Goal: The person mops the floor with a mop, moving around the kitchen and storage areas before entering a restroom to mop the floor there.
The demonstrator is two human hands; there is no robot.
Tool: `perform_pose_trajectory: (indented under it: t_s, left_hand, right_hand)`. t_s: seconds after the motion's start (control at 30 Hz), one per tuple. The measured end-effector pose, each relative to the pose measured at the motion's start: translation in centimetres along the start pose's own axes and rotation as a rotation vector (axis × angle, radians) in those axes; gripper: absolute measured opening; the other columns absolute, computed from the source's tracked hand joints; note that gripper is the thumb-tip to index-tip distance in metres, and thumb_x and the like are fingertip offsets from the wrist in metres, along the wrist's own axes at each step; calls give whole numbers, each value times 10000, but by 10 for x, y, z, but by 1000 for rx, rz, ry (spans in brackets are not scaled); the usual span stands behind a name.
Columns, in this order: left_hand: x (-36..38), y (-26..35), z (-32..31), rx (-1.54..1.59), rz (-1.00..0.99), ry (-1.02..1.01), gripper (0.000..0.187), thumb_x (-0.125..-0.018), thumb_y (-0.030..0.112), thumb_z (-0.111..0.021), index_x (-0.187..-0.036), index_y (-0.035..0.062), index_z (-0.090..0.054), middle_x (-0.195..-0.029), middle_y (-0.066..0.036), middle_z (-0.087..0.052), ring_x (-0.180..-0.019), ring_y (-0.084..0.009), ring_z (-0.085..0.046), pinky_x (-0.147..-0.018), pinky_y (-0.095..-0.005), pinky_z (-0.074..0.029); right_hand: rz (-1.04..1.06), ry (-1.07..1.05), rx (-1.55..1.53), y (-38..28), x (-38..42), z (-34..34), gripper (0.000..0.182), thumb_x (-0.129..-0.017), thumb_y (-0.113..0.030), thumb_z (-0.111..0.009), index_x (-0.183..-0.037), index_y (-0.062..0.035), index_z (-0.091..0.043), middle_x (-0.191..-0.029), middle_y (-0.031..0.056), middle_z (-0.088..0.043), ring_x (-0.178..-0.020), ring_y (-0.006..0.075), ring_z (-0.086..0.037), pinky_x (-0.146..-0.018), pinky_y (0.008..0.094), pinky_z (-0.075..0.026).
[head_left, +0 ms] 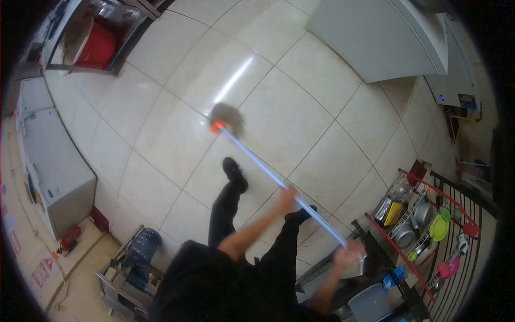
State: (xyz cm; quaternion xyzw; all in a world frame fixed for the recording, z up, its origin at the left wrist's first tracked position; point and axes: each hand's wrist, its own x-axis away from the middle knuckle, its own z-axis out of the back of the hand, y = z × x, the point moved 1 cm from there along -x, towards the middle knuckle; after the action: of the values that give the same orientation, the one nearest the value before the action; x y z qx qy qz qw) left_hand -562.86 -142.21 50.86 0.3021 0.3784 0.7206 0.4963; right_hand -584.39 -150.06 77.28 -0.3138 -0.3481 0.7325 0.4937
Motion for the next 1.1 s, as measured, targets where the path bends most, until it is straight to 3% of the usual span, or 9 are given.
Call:
perform_pose_trajectory:
  t_s: [0.03,0.13,0.27,0.33,0.5,0.8,0.9,1.0,1.1]
  left_hand:
    - [-23,-56,69,-126,186,-7,126,-793,128,-456,-788,71,-568,-834,-155,-552,-868,-322,-525,-764,-435,-410]
    - [-31,-240,220,-345,164,270,136,-690,58,-530,-823,65,-555,-854,-162,-543,-856,-326,-530,-703,-404,-425]
    - [-16,-281,298,-560,454,58,138,-639,33,-589,-761,95,-607,-947,-159,-495,-947,-343,-476,-729,-496,-394]
    - [27,-266,219,-636,-42,417,60,-616,67,-594,-672,53,-608,-788,-154,-530,-799,-345,-514,-731,-453,-410]
    - [111,-12,-91,-187,185,177,117,-712,105,-550,-807,60,-601,-969,-195,-524,-1001,-379,-465,-761,-559,-383]
    - [271,315,-266,-53,-212,-666,127,-700,160,-580,-792,76,-599,-825,-86,-577,-866,-294,-553,-708,-525,-418]
    - [269,248,-215,-280,-164,-793,121,-730,170,-550,-817,107,-606,-850,-74,-576,-884,-290,-539,-710,-537,-397]
    - [252,71,-137,76,-145,-242,118,-744,174,-533,-826,149,-614,-803,-101,-563,-903,-299,-520,-721,-530,-359]
    - [193,-100,47,-319,261,-408,388,-666,232,-676,-1039,168,-591,-1257,-161,-416,-1249,-362,-276,-881,-657,-291]
  right_hand:
    - [-308,94,-894,1,-4,-73,214,-896,-240,-352,-753,-110,-443,-704,18,-403,-681,183,-402,-690,340,-365]
    - [-450,-136,58,-63,-11,-278,214,-872,-202,-450,-765,-44,-545,-785,81,-525,-760,207,-505,-738,349,-390]
    - [-571,-32,-1154,-85,37,-354,176,-857,-142,-472,-739,-36,-549,-757,45,-537,-778,160,-502,-759,336,-394]
    - [-649,84,-954,-35,74,-281,197,-864,-177,-463,-742,-41,-537,-772,73,-542,-791,188,-509,-815,357,-389]
    - [-608,478,-999,58,116,63,308,-882,-249,-374,-664,-49,-459,-630,99,-478,-673,217,-491,-678,369,-412]
    - [-395,873,-588,13,317,386,115,-896,-64,-388,-913,30,-452,-552,17,-274,-557,136,-361,-532,290,-350]
    - [53,576,277,51,331,324,278,-930,-212,-363,-690,-77,-398,-551,4,-268,-512,140,-303,-526,299,-311]
    - [-243,497,13,46,309,156,243,-883,-194,-390,-669,-83,-427,-594,29,-356,-579,167,-374,-566,323,-348]
    - [-215,68,440,1,257,-93,209,-835,-176,-418,-649,-88,-456,-637,53,-444,-646,195,-444,-606,347,-385]
